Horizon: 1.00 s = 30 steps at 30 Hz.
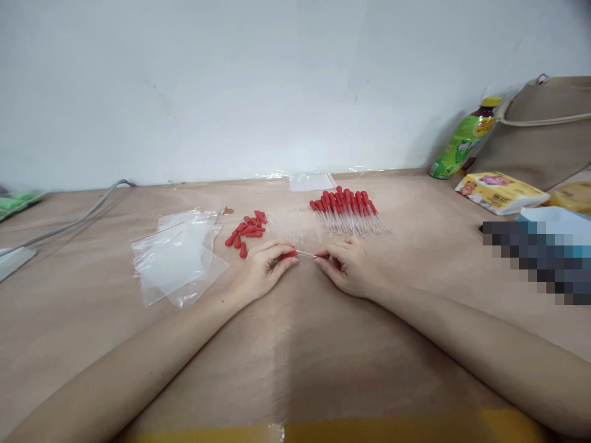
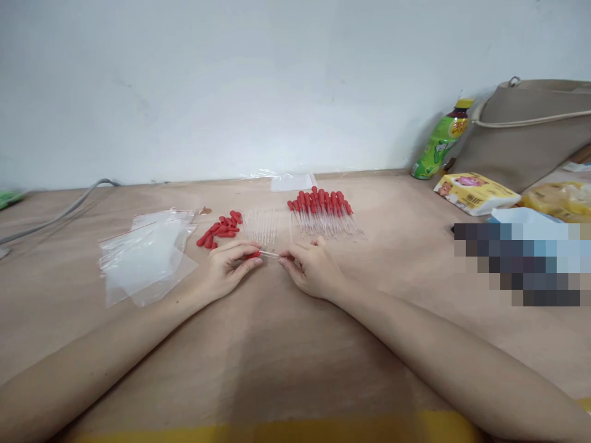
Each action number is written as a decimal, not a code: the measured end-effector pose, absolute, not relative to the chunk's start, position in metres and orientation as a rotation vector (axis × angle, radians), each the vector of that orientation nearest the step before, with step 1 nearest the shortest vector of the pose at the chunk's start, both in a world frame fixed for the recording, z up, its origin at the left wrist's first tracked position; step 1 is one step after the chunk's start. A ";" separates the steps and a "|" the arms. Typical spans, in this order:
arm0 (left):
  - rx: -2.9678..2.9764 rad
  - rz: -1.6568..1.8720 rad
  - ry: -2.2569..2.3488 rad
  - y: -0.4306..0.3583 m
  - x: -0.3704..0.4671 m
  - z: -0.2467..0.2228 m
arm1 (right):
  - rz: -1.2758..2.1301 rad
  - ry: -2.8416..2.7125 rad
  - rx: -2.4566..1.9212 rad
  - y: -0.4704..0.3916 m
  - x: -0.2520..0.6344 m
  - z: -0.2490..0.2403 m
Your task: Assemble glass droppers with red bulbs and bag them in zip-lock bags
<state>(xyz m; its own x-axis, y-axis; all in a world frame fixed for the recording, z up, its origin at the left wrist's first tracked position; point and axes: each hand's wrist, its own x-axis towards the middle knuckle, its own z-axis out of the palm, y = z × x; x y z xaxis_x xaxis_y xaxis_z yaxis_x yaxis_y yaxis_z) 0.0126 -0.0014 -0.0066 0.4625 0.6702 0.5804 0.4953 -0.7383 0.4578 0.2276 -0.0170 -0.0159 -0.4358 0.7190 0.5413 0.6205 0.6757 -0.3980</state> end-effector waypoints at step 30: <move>2.680 0.807 0.880 -0.008 0.012 -0.003 | -0.124 -2.472 -1.026 -0.018 0.220 -0.005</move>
